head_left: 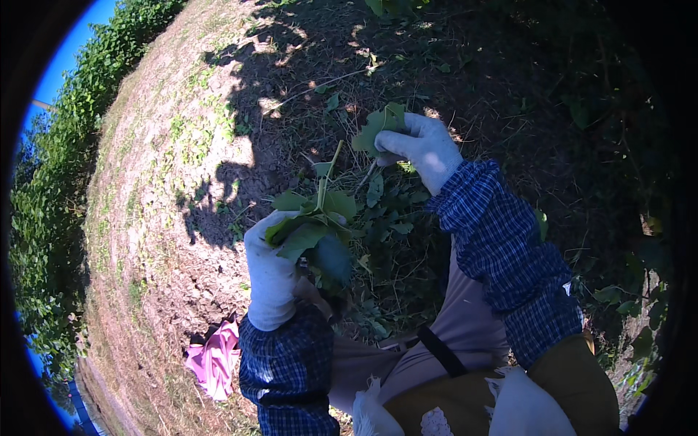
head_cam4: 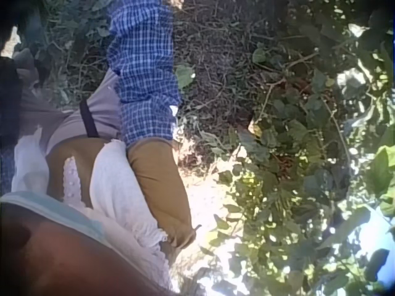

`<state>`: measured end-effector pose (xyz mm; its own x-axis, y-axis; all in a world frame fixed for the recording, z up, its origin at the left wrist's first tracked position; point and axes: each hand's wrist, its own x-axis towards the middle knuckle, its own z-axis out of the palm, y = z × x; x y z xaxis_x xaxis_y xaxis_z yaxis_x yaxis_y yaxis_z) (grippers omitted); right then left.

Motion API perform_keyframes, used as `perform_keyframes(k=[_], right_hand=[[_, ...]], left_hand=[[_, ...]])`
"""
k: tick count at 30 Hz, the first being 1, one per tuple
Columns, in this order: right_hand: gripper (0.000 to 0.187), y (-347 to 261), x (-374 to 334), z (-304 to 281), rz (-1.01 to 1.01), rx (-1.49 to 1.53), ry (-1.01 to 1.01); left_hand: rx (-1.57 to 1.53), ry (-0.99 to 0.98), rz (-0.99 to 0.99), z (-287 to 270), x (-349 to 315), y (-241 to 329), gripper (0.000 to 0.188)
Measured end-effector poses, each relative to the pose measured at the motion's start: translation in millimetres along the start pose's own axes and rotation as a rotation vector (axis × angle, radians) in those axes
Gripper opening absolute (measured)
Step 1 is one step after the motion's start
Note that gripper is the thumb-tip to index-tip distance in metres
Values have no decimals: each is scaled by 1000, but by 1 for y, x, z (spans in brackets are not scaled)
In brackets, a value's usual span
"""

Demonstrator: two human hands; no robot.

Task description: The person sits on the ground and handles green leaves with gloved hands, separating and arranging them. The person continues to pick up and sort leaves throughout the clip.

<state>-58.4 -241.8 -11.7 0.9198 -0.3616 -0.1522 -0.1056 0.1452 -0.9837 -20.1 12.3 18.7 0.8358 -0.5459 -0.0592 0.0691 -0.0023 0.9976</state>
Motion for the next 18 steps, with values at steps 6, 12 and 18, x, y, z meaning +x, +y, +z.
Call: perform_keyframes(k=[6, 12, 18], right_hand=[[30, 1, -16, 20, 54, -2, -421], [21, 9, -15, 24, -44, -232, -472], [16, 10, -21, 30, -337, -492, -318]], left_hand=[[25, 55, 33, -6, 3, -9, 20], [84, 19, 24, -1, 3, -9, 19], [77, -9, 9, 4, 4, -8, 19]])
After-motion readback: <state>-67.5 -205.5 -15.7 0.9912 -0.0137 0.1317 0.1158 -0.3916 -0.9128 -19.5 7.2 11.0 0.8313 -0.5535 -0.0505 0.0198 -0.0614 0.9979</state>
